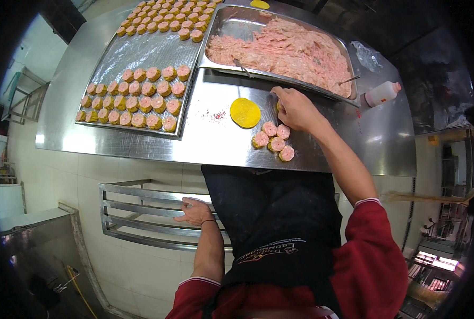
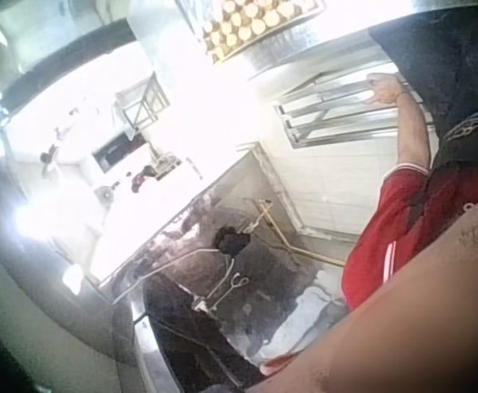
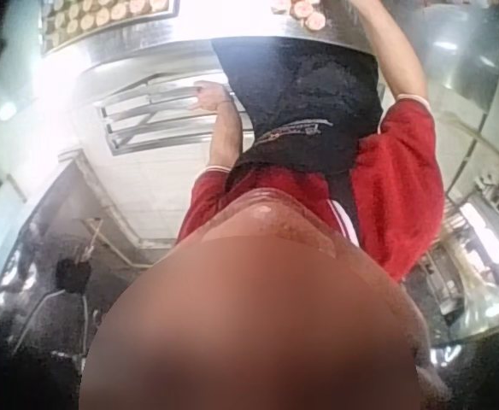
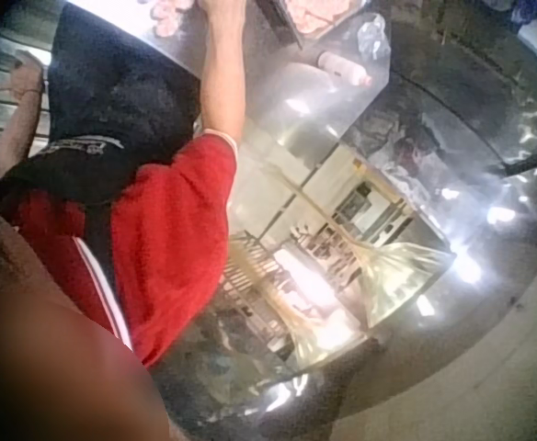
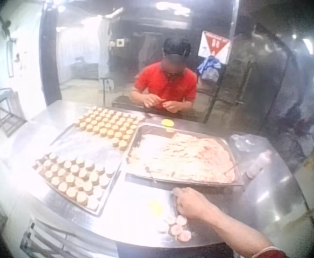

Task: The person scoops pink paste onto yellow discs, shapes it with a small spatula, and places the assembled items onto a metal tray. The person repeats this process multiple times, arranging the finished items in rows on the tray.

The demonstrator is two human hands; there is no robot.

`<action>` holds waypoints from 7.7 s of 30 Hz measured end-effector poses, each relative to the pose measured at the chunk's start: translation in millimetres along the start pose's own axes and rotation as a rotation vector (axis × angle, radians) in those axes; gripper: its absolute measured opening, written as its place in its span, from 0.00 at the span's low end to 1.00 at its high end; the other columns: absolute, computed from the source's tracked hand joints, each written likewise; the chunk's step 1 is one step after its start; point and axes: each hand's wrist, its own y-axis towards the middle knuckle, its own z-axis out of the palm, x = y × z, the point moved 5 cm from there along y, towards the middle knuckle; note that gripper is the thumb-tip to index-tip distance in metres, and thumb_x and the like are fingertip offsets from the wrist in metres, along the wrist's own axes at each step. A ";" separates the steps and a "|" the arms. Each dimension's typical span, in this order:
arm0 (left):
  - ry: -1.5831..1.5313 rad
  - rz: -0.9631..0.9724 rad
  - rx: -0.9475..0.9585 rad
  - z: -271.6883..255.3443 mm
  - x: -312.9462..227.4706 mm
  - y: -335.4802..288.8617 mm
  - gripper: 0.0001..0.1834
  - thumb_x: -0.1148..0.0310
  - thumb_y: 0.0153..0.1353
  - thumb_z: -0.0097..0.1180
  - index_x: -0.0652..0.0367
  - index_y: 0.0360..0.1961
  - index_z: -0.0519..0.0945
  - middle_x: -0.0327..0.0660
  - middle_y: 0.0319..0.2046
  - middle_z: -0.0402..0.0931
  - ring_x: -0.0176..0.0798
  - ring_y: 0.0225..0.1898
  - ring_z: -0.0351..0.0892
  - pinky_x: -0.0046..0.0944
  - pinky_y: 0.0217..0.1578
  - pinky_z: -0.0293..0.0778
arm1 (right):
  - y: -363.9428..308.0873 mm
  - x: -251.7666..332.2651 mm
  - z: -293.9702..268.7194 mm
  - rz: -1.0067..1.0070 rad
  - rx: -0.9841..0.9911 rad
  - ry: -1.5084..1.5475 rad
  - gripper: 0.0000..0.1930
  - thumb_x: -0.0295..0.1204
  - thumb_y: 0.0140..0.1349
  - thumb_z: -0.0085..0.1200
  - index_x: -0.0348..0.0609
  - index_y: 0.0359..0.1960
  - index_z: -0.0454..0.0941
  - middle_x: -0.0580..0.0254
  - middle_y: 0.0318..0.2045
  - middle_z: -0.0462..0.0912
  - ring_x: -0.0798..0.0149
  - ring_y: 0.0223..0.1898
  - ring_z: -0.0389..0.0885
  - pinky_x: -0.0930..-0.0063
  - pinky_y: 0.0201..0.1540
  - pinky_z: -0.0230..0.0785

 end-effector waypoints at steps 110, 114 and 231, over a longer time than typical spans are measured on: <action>0.013 -0.015 0.013 7.0 4.7 4.0 0.41 0.37 0.78 0.35 0.66 0.60 0.83 0.79 0.75 0.45 0.74 0.50 0.83 0.66 0.57 0.76 | -108.1 -40.7 -11.8 0.102 -0.244 0.210 0.33 0.21 0.58 0.63 0.38 0.67 0.70 0.46 0.51 0.79 0.42 0.53 0.81 0.54 0.58 0.75; 0.020 0.006 -0.030 4.1 1.6 2.2 0.40 0.38 0.79 0.36 0.66 0.59 0.83 0.80 0.73 0.47 0.75 0.49 0.83 0.67 0.58 0.76 | -108.4 -37.0 0.6 0.203 -0.318 0.156 0.35 0.26 0.59 0.68 0.36 0.68 0.68 0.43 0.50 0.79 0.41 0.51 0.82 0.52 0.56 0.77; 0.027 -0.019 -0.015 7.0 3.1 4.8 0.41 0.36 0.78 0.34 0.64 0.60 0.82 0.77 0.77 0.41 0.75 0.50 0.83 0.67 0.56 0.76 | -144.8 11.5 -40.4 0.302 0.113 0.451 0.25 0.30 0.58 0.73 0.30 0.55 0.81 0.50 0.41 0.87 0.59 0.37 0.85 0.65 0.42 0.80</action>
